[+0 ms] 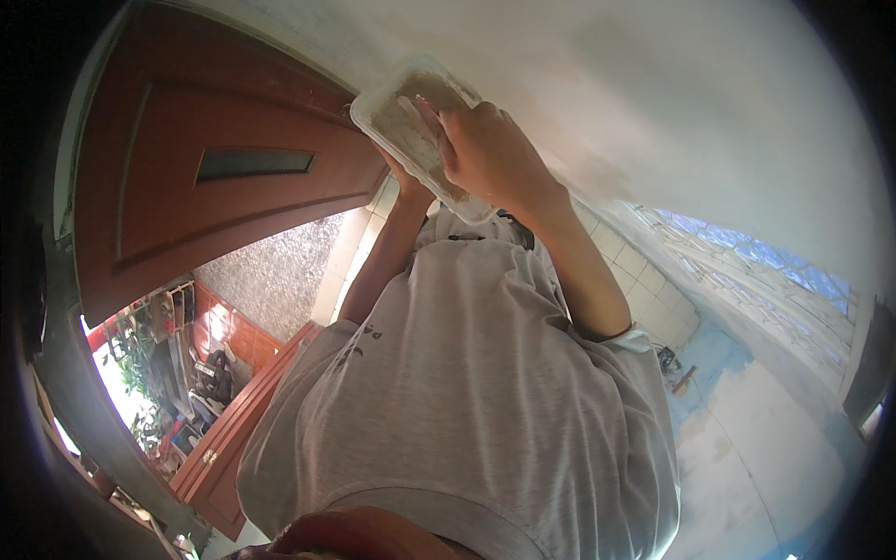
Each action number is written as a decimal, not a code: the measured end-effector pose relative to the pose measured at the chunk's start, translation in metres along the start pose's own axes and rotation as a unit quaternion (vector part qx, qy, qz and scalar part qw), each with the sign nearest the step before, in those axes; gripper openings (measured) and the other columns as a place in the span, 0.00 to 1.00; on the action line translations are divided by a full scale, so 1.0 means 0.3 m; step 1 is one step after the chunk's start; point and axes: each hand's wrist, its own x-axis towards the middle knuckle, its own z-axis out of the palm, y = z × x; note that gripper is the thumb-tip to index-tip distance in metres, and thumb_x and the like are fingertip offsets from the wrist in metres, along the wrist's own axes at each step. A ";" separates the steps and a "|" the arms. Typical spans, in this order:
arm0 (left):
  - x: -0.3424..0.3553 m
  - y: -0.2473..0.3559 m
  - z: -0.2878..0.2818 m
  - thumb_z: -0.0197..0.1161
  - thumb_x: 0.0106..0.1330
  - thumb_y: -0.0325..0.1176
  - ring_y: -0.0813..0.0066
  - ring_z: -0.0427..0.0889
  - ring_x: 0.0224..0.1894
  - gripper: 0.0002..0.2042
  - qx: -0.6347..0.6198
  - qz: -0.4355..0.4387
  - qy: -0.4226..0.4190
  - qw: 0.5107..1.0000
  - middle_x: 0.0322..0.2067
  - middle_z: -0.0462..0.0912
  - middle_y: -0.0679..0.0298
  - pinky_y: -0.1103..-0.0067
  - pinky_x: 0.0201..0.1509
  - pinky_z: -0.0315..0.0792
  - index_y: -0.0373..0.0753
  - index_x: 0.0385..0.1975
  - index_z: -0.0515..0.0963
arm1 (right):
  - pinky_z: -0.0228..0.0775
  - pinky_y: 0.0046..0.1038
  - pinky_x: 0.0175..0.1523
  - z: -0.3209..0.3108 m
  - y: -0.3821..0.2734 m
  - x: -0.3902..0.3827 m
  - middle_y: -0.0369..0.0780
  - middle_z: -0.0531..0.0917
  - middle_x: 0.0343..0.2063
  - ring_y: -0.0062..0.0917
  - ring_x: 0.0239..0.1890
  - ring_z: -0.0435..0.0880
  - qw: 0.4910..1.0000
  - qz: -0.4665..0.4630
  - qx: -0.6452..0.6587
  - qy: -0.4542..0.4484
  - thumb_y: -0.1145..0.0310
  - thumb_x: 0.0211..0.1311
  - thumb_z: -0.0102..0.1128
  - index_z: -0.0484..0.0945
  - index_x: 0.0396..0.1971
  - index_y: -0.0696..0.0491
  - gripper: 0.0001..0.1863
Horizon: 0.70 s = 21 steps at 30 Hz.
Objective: The person applies plaster to an indoor wall and ceiling corner using a red hand spreader, repeatedly dipping the spreader into a plastic container of white plaster material.
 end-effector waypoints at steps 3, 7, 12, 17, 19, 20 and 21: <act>0.011 -0.001 0.013 0.34 0.66 0.78 0.74 0.77 0.27 0.43 -0.053 0.003 0.133 0.990 0.32 0.80 0.65 0.81 0.28 0.73 0.38 0.49 0.73 | 0.75 0.45 0.35 0.125 0.036 0.008 0.58 0.79 0.20 0.52 0.27 0.82 0.998 -0.055 -0.025 0.006 0.79 0.53 0.59 0.77 0.25 0.66 0.04; -0.004 0.012 -0.049 0.32 0.70 0.74 0.71 0.80 0.43 0.41 0.002 0.002 0.077 0.997 0.46 0.80 0.61 0.75 0.45 0.78 0.40 0.58 0.69 | 0.72 0.41 0.31 0.048 0.033 -0.004 0.54 0.79 0.19 0.46 0.21 0.80 0.996 -0.087 -0.026 -0.001 0.77 0.60 0.60 0.77 0.28 0.63 0.05; 0.008 0.051 -0.049 0.33 0.72 0.71 0.62 0.64 0.71 0.41 0.038 0.051 0.074 0.995 0.69 0.64 0.60 0.64 0.74 0.61 0.45 0.74 0.56 | 0.64 0.30 0.25 -0.065 0.036 -0.030 0.43 0.79 0.15 0.26 0.15 0.73 0.982 0.035 0.160 0.096 0.68 0.69 0.63 0.77 0.32 0.60 0.10; -0.007 0.113 0.033 0.38 0.73 0.70 0.58 0.66 0.69 0.40 0.105 0.064 0.099 0.987 0.69 0.65 0.60 0.63 0.73 0.63 0.44 0.73 0.57 | 0.66 0.18 0.30 0.007 0.062 -0.046 0.32 0.83 0.29 0.10 0.27 0.73 0.858 0.097 0.457 0.212 0.63 0.70 0.66 0.79 0.48 0.59 0.16; -0.005 0.122 0.014 0.40 0.72 0.70 0.59 0.67 0.68 0.40 0.087 0.066 0.105 0.989 0.69 0.66 0.60 0.64 0.72 0.64 0.44 0.73 0.59 | 0.68 0.18 0.36 0.003 0.056 -0.049 0.32 0.84 0.32 0.10 0.32 0.75 0.852 0.119 0.464 0.213 0.63 0.68 0.68 0.79 0.48 0.59 0.16; -0.009 0.128 0.004 0.39 0.76 0.62 0.61 0.67 0.68 0.34 0.075 0.070 0.084 0.991 0.68 0.66 0.61 0.64 0.72 0.64 0.44 0.73 0.57 | 0.66 0.17 0.38 0.011 0.059 -0.045 0.32 0.84 0.34 0.11 0.33 0.75 0.826 0.122 0.501 0.228 0.67 0.68 0.67 0.79 0.48 0.57 0.14; -0.006 0.132 -0.004 0.38 0.78 0.59 0.62 0.67 0.68 0.32 0.068 0.074 0.071 0.992 0.68 0.66 0.61 0.65 0.72 0.64 0.45 0.73 0.57 | 0.65 0.17 0.40 0.013 0.060 -0.041 0.32 0.84 0.36 0.11 0.34 0.76 0.798 0.125 0.538 0.242 0.71 0.67 0.67 0.79 0.48 0.55 0.12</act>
